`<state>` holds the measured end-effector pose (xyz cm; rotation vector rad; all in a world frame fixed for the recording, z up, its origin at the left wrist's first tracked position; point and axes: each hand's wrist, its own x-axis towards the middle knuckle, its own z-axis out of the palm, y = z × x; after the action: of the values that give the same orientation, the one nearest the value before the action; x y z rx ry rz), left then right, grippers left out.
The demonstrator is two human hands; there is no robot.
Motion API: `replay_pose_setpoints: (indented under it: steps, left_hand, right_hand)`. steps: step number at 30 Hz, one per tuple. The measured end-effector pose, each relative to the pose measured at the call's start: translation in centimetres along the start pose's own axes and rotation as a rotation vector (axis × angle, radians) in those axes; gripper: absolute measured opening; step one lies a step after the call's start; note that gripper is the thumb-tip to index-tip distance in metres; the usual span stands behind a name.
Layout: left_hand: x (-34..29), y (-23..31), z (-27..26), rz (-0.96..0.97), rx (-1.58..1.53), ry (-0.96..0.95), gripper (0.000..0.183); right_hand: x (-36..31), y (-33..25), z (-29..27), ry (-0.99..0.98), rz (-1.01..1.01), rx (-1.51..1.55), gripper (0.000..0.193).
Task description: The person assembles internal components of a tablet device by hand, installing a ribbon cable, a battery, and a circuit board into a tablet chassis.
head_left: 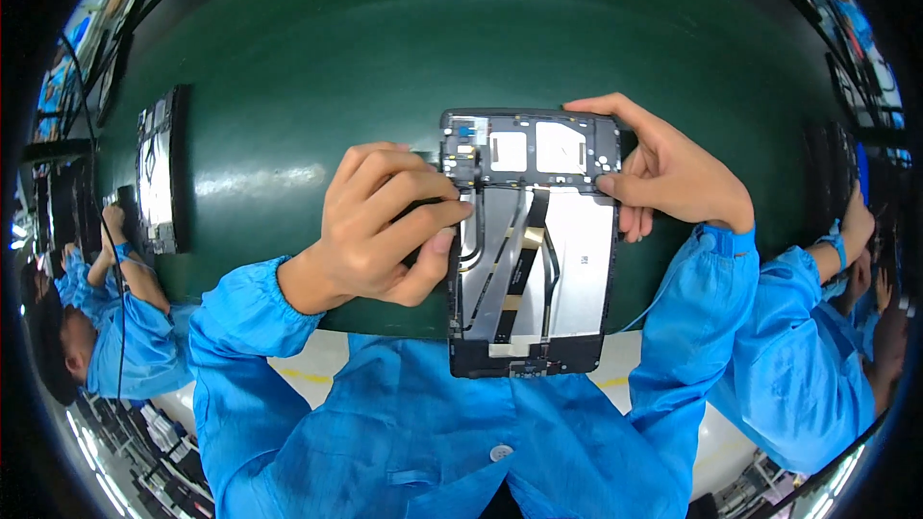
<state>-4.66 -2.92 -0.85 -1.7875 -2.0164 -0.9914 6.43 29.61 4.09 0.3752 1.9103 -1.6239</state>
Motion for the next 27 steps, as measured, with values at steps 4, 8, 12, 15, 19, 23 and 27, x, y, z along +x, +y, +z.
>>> replay_pose_setpoints:
  steps: [4,8,12,15,19,23,27]
  left_hand:
    - [-0.7,-0.4,0.0,0.025,0.024,0.0,0.024]
    - [-1.3,-0.9,0.1,0.053,0.017,0.039,0.024]
    - [-1.3,-0.8,-0.1,0.096,-0.008,0.071,0.018]
    - [-1.1,-0.8,0.4,0.126,-0.054,0.119,0.014]
    - [-1.0,-0.7,1.1,0.125,-0.077,0.127,0.014]
    - [-1.0,-0.6,1.5,0.175,-0.103,0.158,0.017]
    - [-1.1,-0.7,1.5,0.206,-0.109,0.179,0.017]
  right_hand:
    - [-0.7,-0.6,1.0,0.156,-0.101,-0.166,0.067]
    - [-0.1,0.4,0.9,0.244,-0.365,-0.434,0.041]
    - [0.4,-0.7,2.2,0.328,-0.351,-0.518,0.028]
    - [0.6,-0.9,3.6,0.446,-0.411,-0.667,0.026]
    - [0.8,-1.0,5.6,0.559,-0.337,-0.764,0.022]
    - [0.5,-1.1,6.0,0.559,-0.355,-0.853,0.015]
    - [0.8,-0.2,5.4,0.56,-0.488,-0.869,0.013]
